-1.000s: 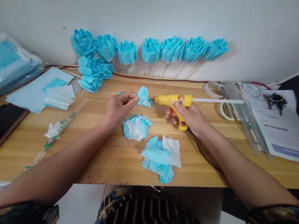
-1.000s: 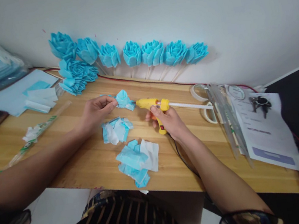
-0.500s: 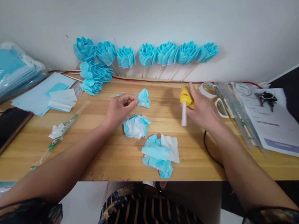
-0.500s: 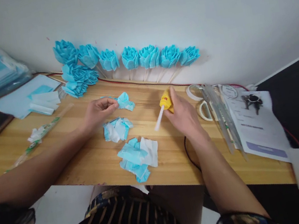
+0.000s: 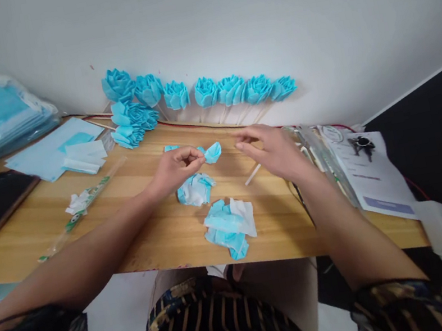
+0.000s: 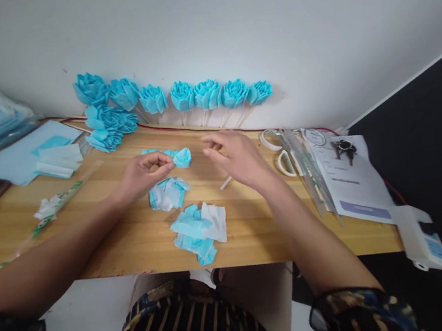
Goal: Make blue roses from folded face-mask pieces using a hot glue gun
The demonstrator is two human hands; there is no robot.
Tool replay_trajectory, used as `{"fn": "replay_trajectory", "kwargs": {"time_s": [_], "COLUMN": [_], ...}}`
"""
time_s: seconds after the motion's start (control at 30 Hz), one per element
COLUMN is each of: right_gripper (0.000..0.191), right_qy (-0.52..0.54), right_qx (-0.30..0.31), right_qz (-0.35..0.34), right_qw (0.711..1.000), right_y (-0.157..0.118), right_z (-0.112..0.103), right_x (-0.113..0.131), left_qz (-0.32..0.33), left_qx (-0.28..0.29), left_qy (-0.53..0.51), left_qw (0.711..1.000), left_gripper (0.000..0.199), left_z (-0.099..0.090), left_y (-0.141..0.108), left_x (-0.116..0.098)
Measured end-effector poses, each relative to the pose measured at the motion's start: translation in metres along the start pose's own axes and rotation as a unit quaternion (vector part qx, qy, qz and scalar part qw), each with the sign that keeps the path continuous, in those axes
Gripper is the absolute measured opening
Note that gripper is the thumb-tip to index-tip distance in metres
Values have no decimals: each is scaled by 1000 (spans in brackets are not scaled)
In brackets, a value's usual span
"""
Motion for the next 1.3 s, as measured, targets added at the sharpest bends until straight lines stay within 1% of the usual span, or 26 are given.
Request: {"fn": "replay_trajectory", "kwargs": {"time_s": [0.07, 0.13, 0.23, 0.3, 0.37, 0.43, 0.53, 0.6, 0.7, 0.77, 0.8, 0.9, 0.97, 1.03, 1.13, 1.17, 1.23, 1.3], "right_gripper": [27, 20, 15, 15, 17, 19, 18, 17, 17, 17, 17, 20, 23, 22, 19, 18, 18, 18], "right_qy": [63, 114, 168, 200, 238, 270, 290, 309, 355, 363, 355, 309, 279, 250, 204, 190, 170, 160], "right_qx": [-8, 0, 0, -17, -25, 1, 71, 102, 119, 124, 126, 125, 119, 107, 94, 91, 87, 83], "right_qz": [1, -6, -29, -20, 24, 77, 128, 142, 167, 183, 186, 175, 168, 167, 165, 165, 166, 169], "right_qw": [998, 994, 985, 979, 971, 960, 946, 935, 912, 905, 908, 927, 938, 948, 960, 964, 967, 969], "right_y": [13, 23, 32, 36, 38, 38, 33, 30, 26, 25, 26, 28, 28, 28, 27, 27, 27, 27], "right_z": [8, 17, 23, 25, 33, 51, 87, 105, 120, 125, 126, 126, 125, 121, 115, 114, 111, 110], "right_x": [16, 25, 27, 16, -5, -27, -48, -55, -58, -59, -58, -56, -54, -52, -48, -47, -45, -45], "left_qz": [1, 2, -2, -16, -37, -50, -46, -38, -26, -14, -5, 26, 38, 29, -7, -17, -20, -18], "left_qx": [2, 2, -6, -13, -16, -11, 0, 4, 5, 13, 23, 79, 102, 100, 76, 77, 96, 109], "left_qy": [3, 2, -4, -6, 4, 35, 99, 130, 164, 191, 208, 275, 309, 323, 323, 321, 313, 310], "left_qw": [1000, 1000, 1000, 1000, 999, 998, 994, 991, 986, 981, 978, 958, 945, 941, 943, 944, 945, 944], "left_gripper": [23, 22, 26, 32, 36, 35, 31, 30, 30, 29, 29, 28, 28, 28, 31, 32, 32, 32], "left_z": [-1, -1, -4, -7, -10, -11, -11, -11, -12, -10, -8, 4, 10, 11, 6, 5, 5, 4], "left_y": [0, 0, 1, 2, 3, 5, 7, 7, 7, 9, 11, 18, 23, 25, 22, 20, 15, 11], "left_x": [0, 0, 2, 6, 12, 18, 26, 29, 26, 16, 9, -12, -18, -14, 5, 12, 22, 26]}}
Point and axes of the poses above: each hand's wrist, its own y-axis towards the middle knuckle, its own z-axis out of the palm, x = y × z, the point moved 8 cm from there along y, towards the middle knuckle, and after that the axes turned 13 degrees about -y, right-handed, at the moved point
